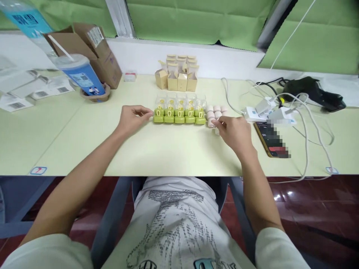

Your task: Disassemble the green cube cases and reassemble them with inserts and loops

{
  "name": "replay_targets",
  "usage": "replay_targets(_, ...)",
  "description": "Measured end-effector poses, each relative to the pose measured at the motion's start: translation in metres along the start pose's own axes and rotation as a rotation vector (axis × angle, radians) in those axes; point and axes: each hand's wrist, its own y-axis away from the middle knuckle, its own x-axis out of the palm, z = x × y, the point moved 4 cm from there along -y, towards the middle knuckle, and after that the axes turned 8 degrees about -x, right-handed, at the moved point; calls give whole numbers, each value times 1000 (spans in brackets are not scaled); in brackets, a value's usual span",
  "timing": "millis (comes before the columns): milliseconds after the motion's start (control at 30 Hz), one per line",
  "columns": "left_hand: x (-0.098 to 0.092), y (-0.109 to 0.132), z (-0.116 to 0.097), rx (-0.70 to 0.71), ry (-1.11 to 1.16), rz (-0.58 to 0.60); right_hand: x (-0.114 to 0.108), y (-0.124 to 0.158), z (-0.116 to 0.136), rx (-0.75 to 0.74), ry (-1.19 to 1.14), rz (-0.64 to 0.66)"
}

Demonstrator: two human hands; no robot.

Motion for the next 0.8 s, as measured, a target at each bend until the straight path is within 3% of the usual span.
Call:
replay_targets(133,4,7,0,-56,21,7,13,4,-10,2,79,77)
replay_targets(267,4,2,-5,-11,100,25,18,5,-22,106,134,131)
replay_targets(500,-1,6,-1,114,-215,68,19,3,-11,203,104,210)
replay_targets(667,0,9,-6,232,-390,74,8,4,-8,217,-20,246)
replay_targets(800,8,15,-7,399,-470,165,-13,9,-13,115,-399,88)
